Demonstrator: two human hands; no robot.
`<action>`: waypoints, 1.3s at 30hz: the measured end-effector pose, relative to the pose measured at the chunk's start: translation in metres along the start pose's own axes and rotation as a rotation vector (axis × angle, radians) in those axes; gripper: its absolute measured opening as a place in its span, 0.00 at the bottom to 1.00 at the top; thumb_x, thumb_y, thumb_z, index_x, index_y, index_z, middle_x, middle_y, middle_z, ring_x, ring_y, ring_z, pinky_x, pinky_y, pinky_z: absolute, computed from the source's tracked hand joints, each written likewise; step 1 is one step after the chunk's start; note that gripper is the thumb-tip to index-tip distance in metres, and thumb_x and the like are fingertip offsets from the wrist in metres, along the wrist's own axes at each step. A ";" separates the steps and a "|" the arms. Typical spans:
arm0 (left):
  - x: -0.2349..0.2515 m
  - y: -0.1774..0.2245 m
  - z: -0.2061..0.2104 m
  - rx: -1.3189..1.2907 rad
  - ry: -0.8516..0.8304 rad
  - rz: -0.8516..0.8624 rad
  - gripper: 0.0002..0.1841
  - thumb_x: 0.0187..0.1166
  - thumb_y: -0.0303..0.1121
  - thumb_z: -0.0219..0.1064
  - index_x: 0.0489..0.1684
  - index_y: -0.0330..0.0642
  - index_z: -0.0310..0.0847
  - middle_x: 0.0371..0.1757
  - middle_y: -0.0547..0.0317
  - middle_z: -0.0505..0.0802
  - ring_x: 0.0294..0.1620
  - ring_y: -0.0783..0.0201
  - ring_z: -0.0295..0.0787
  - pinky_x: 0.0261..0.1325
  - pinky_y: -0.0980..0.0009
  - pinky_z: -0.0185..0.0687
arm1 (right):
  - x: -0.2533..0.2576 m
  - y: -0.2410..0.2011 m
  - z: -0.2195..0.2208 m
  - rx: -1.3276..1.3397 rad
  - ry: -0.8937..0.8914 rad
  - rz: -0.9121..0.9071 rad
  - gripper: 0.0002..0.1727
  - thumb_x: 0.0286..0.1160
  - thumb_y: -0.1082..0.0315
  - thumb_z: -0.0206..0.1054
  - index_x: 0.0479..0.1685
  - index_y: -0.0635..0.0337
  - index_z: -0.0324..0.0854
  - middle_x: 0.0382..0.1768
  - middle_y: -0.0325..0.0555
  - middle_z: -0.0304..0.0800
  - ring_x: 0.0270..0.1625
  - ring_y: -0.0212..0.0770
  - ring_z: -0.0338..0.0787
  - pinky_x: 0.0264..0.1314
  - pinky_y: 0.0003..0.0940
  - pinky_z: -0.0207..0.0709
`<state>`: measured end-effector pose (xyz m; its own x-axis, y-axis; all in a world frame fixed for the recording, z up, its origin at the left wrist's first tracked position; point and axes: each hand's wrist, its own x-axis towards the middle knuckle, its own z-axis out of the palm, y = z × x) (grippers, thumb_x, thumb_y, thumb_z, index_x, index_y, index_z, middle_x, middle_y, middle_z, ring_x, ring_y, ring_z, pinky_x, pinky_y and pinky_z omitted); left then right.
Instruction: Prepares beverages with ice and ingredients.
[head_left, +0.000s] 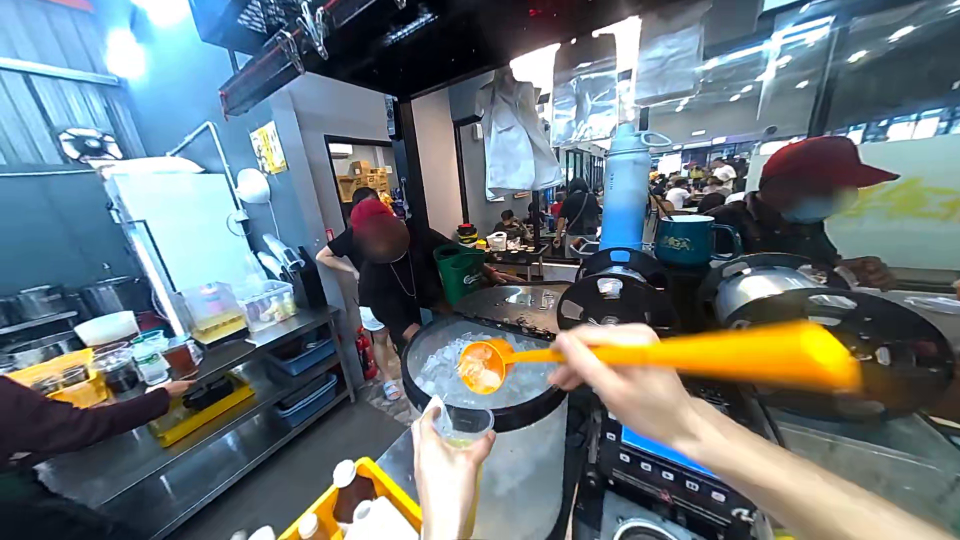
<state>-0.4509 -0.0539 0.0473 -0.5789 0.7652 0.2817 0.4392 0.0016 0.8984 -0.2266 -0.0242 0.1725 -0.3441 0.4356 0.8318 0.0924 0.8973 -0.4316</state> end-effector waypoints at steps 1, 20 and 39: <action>0.000 0.001 0.002 -0.018 -0.001 0.010 0.50 0.43 0.43 0.92 0.74 0.34 0.75 0.73 0.38 0.80 0.72 0.45 0.79 0.73 0.48 0.77 | -0.009 -0.006 0.000 -0.107 -0.064 -0.193 0.15 0.86 0.66 0.59 0.34 0.61 0.90 0.29 0.39 0.93 0.31 0.29 0.93 0.35 0.25 0.89; -0.004 -0.040 -0.002 -0.451 -0.067 0.132 0.52 0.41 0.36 0.92 0.78 0.34 0.72 0.76 0.43 0.80 0.75 0.58 0.78 0.76 0.62 0.78 | 0.021 0.042 0.034 0.096 -0.094 0.571 0.16 0.87 0.62 0.60 0.36 0.60 0.89 0.28 0.42 0.96 0.31 0.38 0.97 0.40 0.34 0.95; 0.001 -0.046 -0.008 -0.234 -0.025 0.084 0.53 0.41 0.39 0.93 0.76 0.27 0.70 0.75 0.33 0.77 0.74 0.48 0.77 0.76 0.55 0.74 | 0.058 0.066 0.049 -0.091 0.010 0.754 0.18 0.89 0.60 0.57 0.32 0.59 0.86 0.25 0.43 0.96 0.28 0.37 0.97 0.38 0.35 0.93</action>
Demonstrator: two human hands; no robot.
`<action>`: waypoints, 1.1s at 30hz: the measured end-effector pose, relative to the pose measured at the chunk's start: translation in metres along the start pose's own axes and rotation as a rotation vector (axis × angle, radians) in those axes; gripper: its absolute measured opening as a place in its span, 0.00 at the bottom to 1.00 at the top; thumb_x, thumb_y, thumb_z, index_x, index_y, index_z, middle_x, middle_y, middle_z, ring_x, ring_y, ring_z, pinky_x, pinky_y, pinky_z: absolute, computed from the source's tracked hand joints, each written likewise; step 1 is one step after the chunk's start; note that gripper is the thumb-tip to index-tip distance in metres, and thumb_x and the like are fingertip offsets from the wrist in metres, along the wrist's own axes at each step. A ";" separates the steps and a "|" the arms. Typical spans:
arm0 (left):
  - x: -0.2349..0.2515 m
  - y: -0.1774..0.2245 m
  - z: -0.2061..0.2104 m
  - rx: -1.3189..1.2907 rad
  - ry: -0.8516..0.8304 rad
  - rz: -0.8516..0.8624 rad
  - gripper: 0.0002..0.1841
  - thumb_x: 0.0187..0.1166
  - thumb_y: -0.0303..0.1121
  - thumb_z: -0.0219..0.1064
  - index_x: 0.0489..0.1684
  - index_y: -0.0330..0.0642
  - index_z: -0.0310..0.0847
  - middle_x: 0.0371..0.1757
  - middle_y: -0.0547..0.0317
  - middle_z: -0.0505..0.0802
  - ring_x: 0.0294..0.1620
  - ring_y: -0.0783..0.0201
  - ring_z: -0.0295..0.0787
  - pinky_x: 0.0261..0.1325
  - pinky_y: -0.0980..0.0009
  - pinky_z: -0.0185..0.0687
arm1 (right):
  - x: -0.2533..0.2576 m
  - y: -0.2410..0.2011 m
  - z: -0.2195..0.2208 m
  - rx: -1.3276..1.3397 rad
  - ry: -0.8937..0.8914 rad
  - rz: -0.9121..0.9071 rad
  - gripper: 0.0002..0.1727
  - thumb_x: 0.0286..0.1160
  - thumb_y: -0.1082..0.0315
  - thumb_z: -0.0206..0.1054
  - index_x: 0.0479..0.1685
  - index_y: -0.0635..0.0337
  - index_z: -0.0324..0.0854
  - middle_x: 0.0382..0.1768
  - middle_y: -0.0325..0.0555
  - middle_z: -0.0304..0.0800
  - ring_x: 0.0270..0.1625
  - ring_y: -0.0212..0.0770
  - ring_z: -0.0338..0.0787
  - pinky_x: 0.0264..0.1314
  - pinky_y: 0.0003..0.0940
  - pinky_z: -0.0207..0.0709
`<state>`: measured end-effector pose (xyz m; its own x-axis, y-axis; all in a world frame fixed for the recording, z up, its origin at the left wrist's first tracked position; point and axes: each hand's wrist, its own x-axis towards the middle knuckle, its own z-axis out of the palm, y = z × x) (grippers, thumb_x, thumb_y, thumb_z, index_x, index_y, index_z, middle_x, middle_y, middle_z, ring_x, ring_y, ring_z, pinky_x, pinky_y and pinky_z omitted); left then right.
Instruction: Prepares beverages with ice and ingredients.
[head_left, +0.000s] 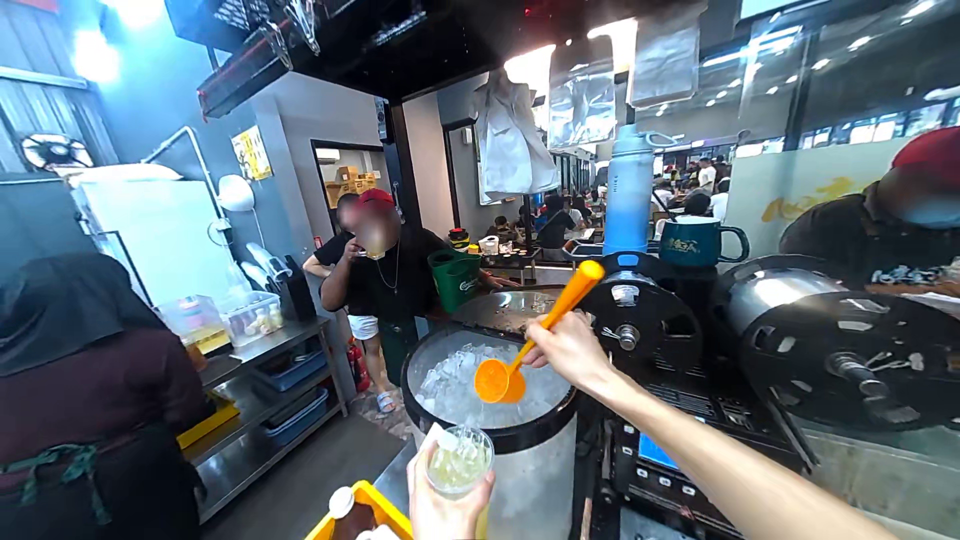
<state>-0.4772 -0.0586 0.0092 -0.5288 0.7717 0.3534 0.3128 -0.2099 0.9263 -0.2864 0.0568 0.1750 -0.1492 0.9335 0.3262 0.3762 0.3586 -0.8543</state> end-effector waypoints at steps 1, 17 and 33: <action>0.000 0.000 0.004 0.008 0.015 -0.006 0.54 0.41 0.39 0.93 0.76 0.28 0.71 0.75 0.33 0.77 0.74 0.47 0.77 0.76 0.53 0.74 | -0.009 -0.004 -0.010 0.051 0.050 -0.024 0.18 0.89 0.61 0.57 0.32 0.59 0.86 0.25 0.43 0.96 0.27 0.37 0.97 0.36 0.35 0.94; -0.037 0.014 0.039 -0.055 0.100 0.009 0.54 0.41 0.40 0.92 0.78 0.30 0.70 0.76 0.34 0.77 0.74 0.49 0.77 0.76 0.54 0.75 | -0.116 0.007 -0.071 0.350 0.065 -0.614 0.15 0.86 0.68 0.59 0.35 0.60 0.91 0.28 0.37 0.97 0.29 0.34 0.97 0.35 0.29 0.96; -0.066 0.025 0.072 -0.065 0.171 -0.012 0.53 0.40 0.41 0.92 0.78 0.36 0.72 0.74 0.40 0.80 0.74 0.50 0.78 0.75 0.52 0.77 | -0.134 0.051 -0.089 0.428 0.111 -0.509 0.16 0.86 0.68 0.58 0.36 0.62 0.90 0.30 0.41 0.98 0.32 0.36 0.98 0.40 0.32 0.96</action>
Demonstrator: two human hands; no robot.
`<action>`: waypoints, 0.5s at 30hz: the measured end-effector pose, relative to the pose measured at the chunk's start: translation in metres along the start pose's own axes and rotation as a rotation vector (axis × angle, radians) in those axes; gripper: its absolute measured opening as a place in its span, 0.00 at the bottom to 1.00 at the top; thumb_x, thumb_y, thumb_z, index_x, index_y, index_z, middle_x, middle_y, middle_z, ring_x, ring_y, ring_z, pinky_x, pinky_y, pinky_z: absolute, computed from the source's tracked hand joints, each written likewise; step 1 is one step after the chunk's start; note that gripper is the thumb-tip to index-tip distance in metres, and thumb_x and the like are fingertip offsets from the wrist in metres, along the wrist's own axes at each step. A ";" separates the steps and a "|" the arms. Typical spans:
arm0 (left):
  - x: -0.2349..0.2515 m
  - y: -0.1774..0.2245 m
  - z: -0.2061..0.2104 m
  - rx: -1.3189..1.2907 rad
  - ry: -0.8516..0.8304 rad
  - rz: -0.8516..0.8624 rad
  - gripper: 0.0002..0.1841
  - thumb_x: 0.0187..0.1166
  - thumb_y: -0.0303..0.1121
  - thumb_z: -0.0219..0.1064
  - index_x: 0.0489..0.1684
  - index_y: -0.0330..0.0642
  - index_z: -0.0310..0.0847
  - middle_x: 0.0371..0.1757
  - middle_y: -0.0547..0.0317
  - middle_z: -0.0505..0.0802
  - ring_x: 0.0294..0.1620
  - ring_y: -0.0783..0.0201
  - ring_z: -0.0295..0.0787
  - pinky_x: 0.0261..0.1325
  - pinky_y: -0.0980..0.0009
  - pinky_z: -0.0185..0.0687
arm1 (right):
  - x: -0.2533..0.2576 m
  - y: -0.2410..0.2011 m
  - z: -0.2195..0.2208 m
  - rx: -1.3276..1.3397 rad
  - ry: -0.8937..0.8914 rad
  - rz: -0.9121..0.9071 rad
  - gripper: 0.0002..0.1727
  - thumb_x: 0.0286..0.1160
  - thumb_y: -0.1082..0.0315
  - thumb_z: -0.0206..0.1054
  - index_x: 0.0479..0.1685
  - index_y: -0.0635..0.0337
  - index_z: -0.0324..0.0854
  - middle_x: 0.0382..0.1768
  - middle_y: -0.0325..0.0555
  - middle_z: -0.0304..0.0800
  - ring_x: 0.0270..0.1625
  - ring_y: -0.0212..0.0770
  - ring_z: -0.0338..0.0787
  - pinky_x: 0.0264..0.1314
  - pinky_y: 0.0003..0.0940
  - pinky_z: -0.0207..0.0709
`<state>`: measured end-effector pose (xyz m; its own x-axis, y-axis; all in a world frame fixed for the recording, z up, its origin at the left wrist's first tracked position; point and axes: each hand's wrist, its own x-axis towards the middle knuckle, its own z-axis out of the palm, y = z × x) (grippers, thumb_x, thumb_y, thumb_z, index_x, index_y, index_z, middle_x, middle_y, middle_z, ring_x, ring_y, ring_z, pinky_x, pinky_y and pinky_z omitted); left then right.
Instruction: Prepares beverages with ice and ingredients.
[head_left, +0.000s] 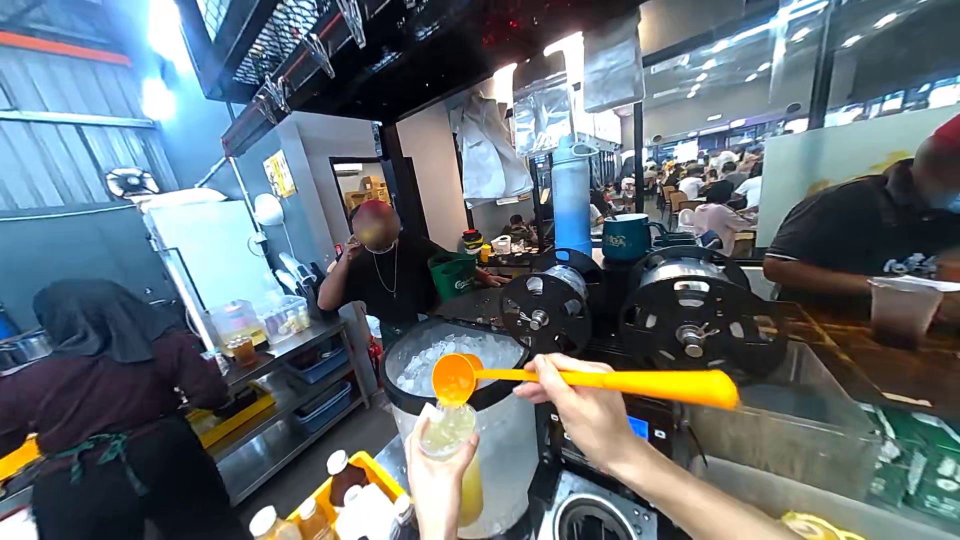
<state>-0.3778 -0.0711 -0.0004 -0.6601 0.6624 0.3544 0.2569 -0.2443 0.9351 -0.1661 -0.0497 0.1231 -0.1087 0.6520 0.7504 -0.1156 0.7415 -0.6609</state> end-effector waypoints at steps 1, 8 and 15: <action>-0.002 0.001 0.000 -0.003 -0.002 0.013 0.53 0.40 0.42 0.92 0.78 0.36 0.72 0.74 0.41 0.81 0.74 0.51 0.79 0.74 0.53 0.77 | 0.003 -0.002 0.002 0.012 0.048 0.109 0.16 0.87 0.68 0.58 0.36 0.62 0.90 0.30 0.43 0.98 0.33 0.38 0.99 0.41 0.33 0.97; -0.035 0.014 -0.008 -0.043 -0.210 0.068 0.56 0.40 0.38 0.92 0.80 0.31 0.67 0.74 0.40 0.82 0.74 0.56 0.80 0.76 0.60 0.78 | 0.011 0.025 0.005 -0.074 -0.164 0.617 0.31 0.82 0.55 0.70 0.77 0.64 0.71 0.54 0.55 0.93 0.53 0.47 0.96 0.57 0.43 0.92; -0.068 0.011 0.032 -0.141 -0.572 0.049 0.53 0.41 0.28 0.88 0.79 0.25 0.66 0.76 0.31 0.78 0.75 0.49 0.78 0.77 0.56 0.76 | -0.019 0.004 0.010 -0.775 -0.965 0.638 0.54 0.65 0.48 0.83 0.93 0.56 0.58 0.82 0.68 0.67 0.79 0.67 0.74 0.78 0.67 0.68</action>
<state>-0.3078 -0.0961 -0.0149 -0.1539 0.9152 0.3724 0.1551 -0.3498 0.9239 -0.1748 -0.0605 0.1064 -0.6021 0.7765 -0.1857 0.7471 0.4659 -0.4742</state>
